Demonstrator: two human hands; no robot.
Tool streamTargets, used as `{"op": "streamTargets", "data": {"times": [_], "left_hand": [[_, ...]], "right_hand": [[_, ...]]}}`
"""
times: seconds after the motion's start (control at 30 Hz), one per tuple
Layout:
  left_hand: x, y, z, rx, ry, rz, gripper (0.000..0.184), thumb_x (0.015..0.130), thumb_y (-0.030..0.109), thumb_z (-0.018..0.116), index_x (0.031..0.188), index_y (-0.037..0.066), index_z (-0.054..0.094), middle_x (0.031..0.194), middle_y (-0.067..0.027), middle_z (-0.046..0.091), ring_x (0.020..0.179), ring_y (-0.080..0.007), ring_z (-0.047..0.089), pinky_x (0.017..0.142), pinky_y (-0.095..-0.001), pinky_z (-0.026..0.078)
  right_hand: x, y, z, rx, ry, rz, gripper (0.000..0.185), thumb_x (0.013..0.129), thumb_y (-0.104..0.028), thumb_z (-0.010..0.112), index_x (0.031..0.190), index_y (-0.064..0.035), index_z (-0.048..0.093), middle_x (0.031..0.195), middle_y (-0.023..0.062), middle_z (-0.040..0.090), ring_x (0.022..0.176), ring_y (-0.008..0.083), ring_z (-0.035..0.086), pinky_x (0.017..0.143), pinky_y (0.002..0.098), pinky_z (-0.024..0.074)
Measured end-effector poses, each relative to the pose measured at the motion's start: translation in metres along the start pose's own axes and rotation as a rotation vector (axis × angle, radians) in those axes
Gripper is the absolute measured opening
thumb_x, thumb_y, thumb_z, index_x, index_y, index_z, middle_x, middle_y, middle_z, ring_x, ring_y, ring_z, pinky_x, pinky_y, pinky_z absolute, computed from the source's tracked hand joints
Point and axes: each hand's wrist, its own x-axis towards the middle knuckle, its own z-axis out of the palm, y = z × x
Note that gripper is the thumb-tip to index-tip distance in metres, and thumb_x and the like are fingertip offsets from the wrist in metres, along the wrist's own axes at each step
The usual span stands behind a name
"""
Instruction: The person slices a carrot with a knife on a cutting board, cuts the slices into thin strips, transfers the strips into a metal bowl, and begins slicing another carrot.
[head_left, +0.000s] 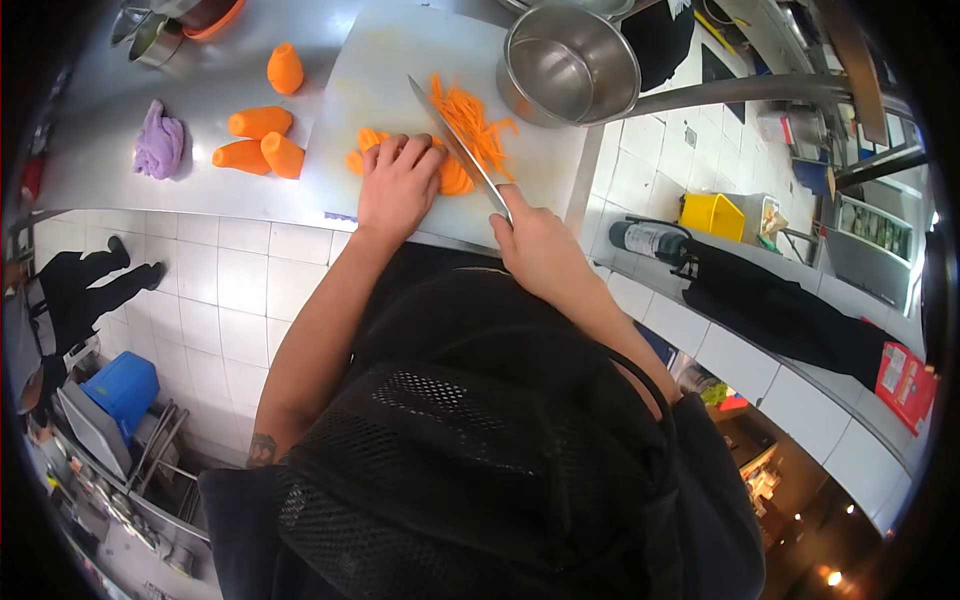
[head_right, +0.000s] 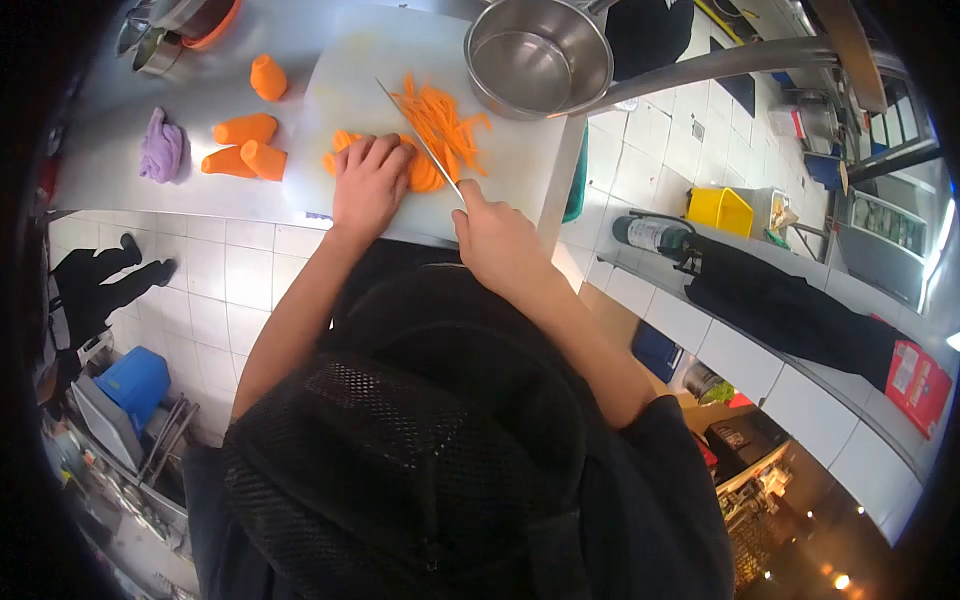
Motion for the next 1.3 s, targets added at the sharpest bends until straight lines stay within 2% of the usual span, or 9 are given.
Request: {"op": "streamTargets", "data": {"times": [0.17, 0.23, 0.37, 0.43, 0.77, 0.87, 0.93, 1.03, 1.3], "left_hand": [[0.001, 0.001, 0.000, -0.002, 0.009, -0.013, 0.029, 0.089, 0.018, 0.070, 0.118, 0.018, 0.067, 0.121, 0.0016, 0.063, 0.117, -0.0249, 0.056, 0.104, -0.0451, 0.041], [0.001, 0.002, -0.003, -0.007, 0.013, -0.006, 0.030, 0.088, 0.018, 0.071, 0.118, 0.017, 0.066, 0.122, 0.0014, 0.062, 0.117, -0.0238, 0.056, 0.102, -0.0439, 0.041], [0.000, 0.001, -0.001, 0.010, -0.008, -0.011, 0.029, 0.089, 0.020, 0.070, 0.118, 0.018, 0.067, 0.121, 0.0026, 0.063, 0.118, -0.0229, 0.056, 0.103, -0.0443, 0.041], [0.002, 0.001, 0.000, 0.039, -0.004, -0.018, 0.029, 0.089, 0.021, 0.070, 0.117, 0.019, 0.067, 0.121, 0.0030, 0.062, 0.118, -0.0221, 0.056, 0.103, -0.0445, 0.041], [0.002, -0.001, 0.002, 0.006, 0.033, 0.014, 0.026, 0.089, 0.018, 0.070, 0.115, 0.017, 0.067, 0.120, 0.0001, 0.062, 0.115, -0.0257, 0.056, 0.100, -0.0445, 0.041], [0.001, -0.004, -0.001, -0.028, 0.049, 0.031, 0.027, 0.088, 0.019, 0.070, 0.115, 0.016, 0.066, 0.118, -0.0001, 0.062, 0.117, -0.0249, 0.056, 0.102, -0.0438, 0.041], [-0.002, -0.003, -0.006, -0.180, 0.083, 0.067, 0.027, 0.088, 0.017, 0.070, 0.114, 0.013, 0.066, 0.118, -0.0019, 0.062, 0.116, -0.0259, 0.057, 0.102, -0.0437, 0.041], [-0.003, 0.003, -0.006, -0.190, 0.033, 0.123, 0.026, 0.089, 0.015, 0.069, 0.114, 0.011, 0.065, 0.118, -0.0027, 0.062, 0.116, -0.0262, 0.057, 0.102, -0.0441, 0.041], [-0.003, 0.005, -0.002, -0.081, 0.003, 0.102, 0.027, 0.090, 0.017, 0.069, 0.117, 0.013, 0.066, 0.118, -0.0010, 0.063, 0.117, -0.0244, 0.057, 0.102, -0.0437, 0.041]], "right_hand": [[-0.025, -0.027, -0.042, -0.023, -0.128, 0.006, 0.024, 0.102, -0.019, 0.058, 0.115, -0.0002, 0.049, 0.075, 0.0288, 0.067, 0.075, 0.0506, 0.067, 0.069, 0.0601, 0.0514], [-0.035, -0.034, -0.050, 0.001, -0.190, 0.090, 0.022, 0.102, -0.018, 0.057, 0.113, -0.0004, 0.048, 0.076, 0.0295, 0.067, 0.075, 0.0517, 0.066, 0.070, 0.0608, 0.0511], [-0.027, -0.017, -0.018, 0.028, -0.202, 0.113, 0.021, 0.103, -0.017, 0.056, 0.112, 0.0007, 0.049, 0.077, 0.0307, 0.066, 0.077, 0.0530, 0.065, 0.072, 0.0616, 0.0506], [0.009, 0.008, 0.031, 0.052, -0.018, 0.024, 0.022, 0.102, -0.018, 0.056, 0.111, 0.0014, 0.050, 0.079, 0.0321, 0.066, 0.079, 0.0540, 0.065, 0.073, 0.0629, 0.0499], [0.058, 0.017, 0.052, 0.126, 0.192, -0.038, 0.025, 0.100, -0.022, 0.058, 0.110, 0.0009, 0.054, 0.086, 0.0307, 0.068, 0.084, 0.0518, 0.067, 0.077, 0.0607, 0.0521], [0.063, 0.017, 0.046, 0.083, 0.152, -0.004, 0.023, 0.099, -0.019, 0.057, 0.109, 0.0012, 0.054, 0.089, 0.0305, 0.068, 0.087, 0.0514, 0.067, 0.078, 0.0605, 0.0519], [0.069, 0.021, 0.048, 0.063, 0.143, -0.111, 0.022, 0.098, -0.015, 0.056, 0.111, 0.0019, 0.054, 0.093, 0.0311, 0.068, 0.090, 0.0510, 0.066, 0.080, 0.0602, 0.0515], [0.069, 0.022, 0.051, 0.100, 0.176, -0.134, 0.023, 0.097, -0.012, 0.054, 0.114, 0.0029, 0.054, 0.096, 0.0320, 0.068, 0.091, 0.0510, 0.066, 0.082, 0.0602, 0.0512], [0.058, 0.004, 0.013, 0.084, 0.053, -0.043, 0.026, 0.100, -0.016, 0.055, 0.122, -0.0020, 0.053, 0.094, 0.0302, 0.068, 0.089, 0.0506, 0.066, 0.080, 0.0602, 0.0509]]}}
